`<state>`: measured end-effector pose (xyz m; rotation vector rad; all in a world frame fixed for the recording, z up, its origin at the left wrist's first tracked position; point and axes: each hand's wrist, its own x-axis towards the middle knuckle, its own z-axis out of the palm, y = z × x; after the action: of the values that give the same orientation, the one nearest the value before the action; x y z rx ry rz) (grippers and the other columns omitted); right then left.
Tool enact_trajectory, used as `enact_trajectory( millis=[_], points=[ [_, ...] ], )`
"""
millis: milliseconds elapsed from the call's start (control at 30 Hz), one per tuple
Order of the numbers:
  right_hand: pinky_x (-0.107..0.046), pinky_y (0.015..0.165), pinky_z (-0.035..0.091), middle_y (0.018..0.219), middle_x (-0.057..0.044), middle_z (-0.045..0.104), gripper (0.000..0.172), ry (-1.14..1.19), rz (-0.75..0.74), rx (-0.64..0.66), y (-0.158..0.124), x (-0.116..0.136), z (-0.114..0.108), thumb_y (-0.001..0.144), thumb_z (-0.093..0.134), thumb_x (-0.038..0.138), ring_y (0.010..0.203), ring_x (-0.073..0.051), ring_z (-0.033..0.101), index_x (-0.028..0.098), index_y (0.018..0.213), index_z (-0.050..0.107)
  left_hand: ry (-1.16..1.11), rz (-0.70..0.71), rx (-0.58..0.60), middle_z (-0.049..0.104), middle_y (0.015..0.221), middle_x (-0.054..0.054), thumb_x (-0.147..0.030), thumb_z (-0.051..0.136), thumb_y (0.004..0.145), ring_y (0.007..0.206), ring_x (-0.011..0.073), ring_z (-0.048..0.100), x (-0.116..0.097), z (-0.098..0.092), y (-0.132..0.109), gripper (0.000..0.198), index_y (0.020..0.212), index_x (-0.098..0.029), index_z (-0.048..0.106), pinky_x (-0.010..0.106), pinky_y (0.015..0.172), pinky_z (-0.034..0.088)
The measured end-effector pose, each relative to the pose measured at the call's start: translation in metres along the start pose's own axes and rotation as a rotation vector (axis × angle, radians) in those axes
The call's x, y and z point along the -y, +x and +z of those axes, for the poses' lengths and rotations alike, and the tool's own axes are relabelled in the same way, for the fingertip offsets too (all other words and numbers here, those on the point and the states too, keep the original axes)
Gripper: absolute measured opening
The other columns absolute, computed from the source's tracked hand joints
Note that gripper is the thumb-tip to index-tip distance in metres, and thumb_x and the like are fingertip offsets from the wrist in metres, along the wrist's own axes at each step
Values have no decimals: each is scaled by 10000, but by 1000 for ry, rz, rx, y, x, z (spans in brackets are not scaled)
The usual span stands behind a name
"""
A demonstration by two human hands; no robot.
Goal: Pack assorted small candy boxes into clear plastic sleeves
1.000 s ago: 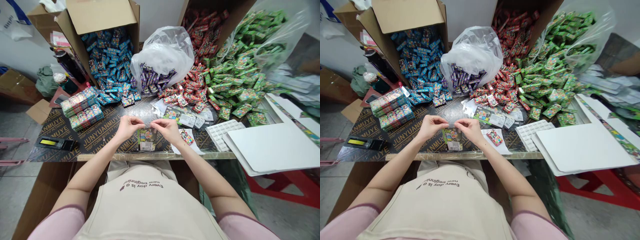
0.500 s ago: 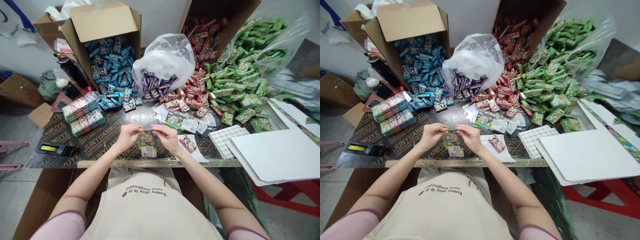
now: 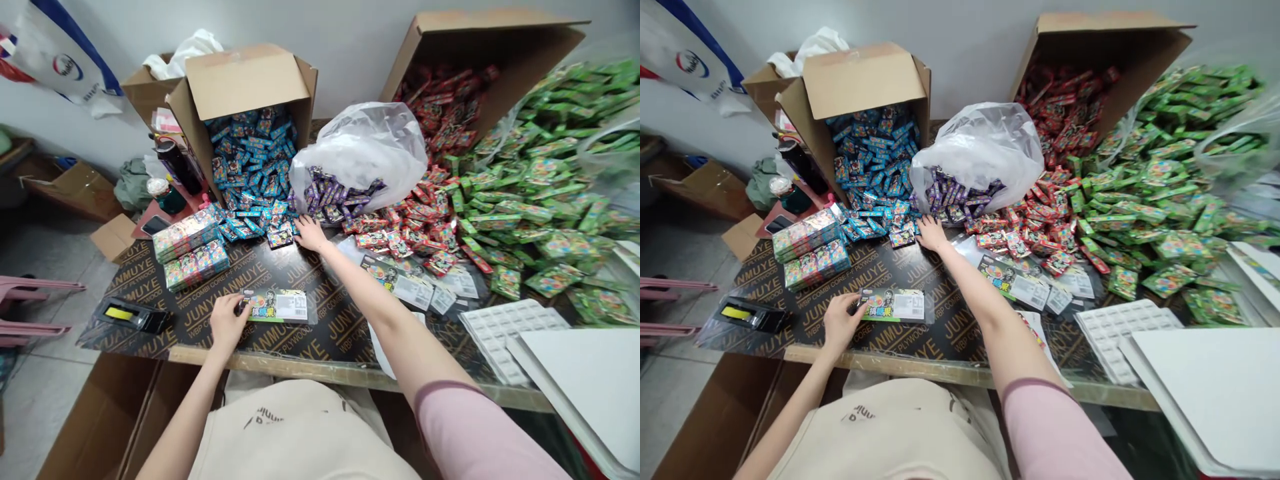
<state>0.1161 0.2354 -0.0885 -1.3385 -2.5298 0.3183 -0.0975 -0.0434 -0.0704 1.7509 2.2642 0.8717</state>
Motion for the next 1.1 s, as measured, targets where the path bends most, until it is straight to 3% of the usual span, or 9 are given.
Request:
enact_trajectory(
  millis=[67, 167, 300, 433, 600, 667, 833, 967, 1100],
  points=[
    [-610, 1099, 200, 1510, -213, 343, 575, -60, 7, 2, -1, 1, 5, 898, 500, 288, 1418, -372, 227, 74, 1423, 403, -24, 225, 142, 684, 1133, 108, -429, 625, 823, 1098, 268, 593, -20, 11, 6, 320, 1034, -199, 694, 428, 981, 454],
    [-627, 1097, 176, 1551, -153, 292, 583, -124, 2, 25, -27, 3, 13, 942, 412, 330, 1453, -362, 141, 132, 1481, 311, 18, 526, 434, 489, 1425, 157, -571, 689, 731, 1340, 322, 409, -52, 37, 13, 731, 1321, -174, 522, 530, 1116, 300],
    [-615, 1084, 208, 1540, -123, 329, 601, -61, -59, 108, -92, 10, 10, 937, 434, 383, 1421, -357, 246, 205, 1493, 293, 131, 658, 610, 349, 1509, 199, -597, 680, 728, 1405, 351, 296, -71, 62, 13, 920, 1454, -163, 320, 606, 1137, 163],
    [-573, 1043, 289, 1520, -168, 339, 730, 66, -117, 203, -135, 16, -9, 825, 614, 373, 1317, -356, 400, 216, 1478, 330, 153, 642, 617, 466, 1381, 183, -494, 706, 741, 1276, 331, 424, -66, 58, 12, 865, 1447, -165, 329, 531, 1108, 260],
    [-617, 1051, 237, 1568, -178, 195, 958, 183, -123, 268, -121, 6, -21, 646, 705, 202, 1414, -405, 219, 249, 1500, 274, 235, 618, 661, 488, 1225, 146, -435, 756, 674, 1160, 345, 458, -62, 40, 13, 947, 1478, -260, 289, 499, 974, 394],
    [-621, 1070, 207, 1541, -183, 267, 963, 222, -131, 263, -113, 1, -16, 623, 729, 224, 1407, -404, 242, 227, 1488, 303, 282, 610, 667, 474, 1212, 147, -441, 756, 660, 1170, 364, 441, -63, 33, 13, 911, 1453, -279, 338, 514, 957, 398],
    [-525, 1053, 340, 1326, -154, 535, 806, 417, -127, 40, -127, 4, -4, 667, 750, 311, 1246, -326, 485, 196, 1400, 435, 347, 524, 637, 481, 1165, 160, -452, 729, 647, 1092, 345, 468, -61, 16, 19, 687, 1248, -184, 531, 462, 882, 445],
    [-471, 1028, 404, 1333, -128, 545, 867, 562, -171, -110, -155, 26, -17, 678, 778, 476, 1215, -299, 522, 221, 1415, 400, 327, 431, 565, 493, 1104, 138, -446, 730, 630, 1050, 323, 482, -59, 7, 28, 706, 1244, -169, 520, 442, 872, 457],
    [-492, 1008, 386, 1339, -124, 537, 803, 433, -223, -143, -175, 50, -38, 740, 732, 476, 1208, -314, 503, 241, 1424, 383, 130, 429, 513, 469, 1150, 123, -425, 744, 610, 1090, 305, 478, -62, 10, 32, 824, 1338, -180, 446, 426, 917, 455]
  ],
)
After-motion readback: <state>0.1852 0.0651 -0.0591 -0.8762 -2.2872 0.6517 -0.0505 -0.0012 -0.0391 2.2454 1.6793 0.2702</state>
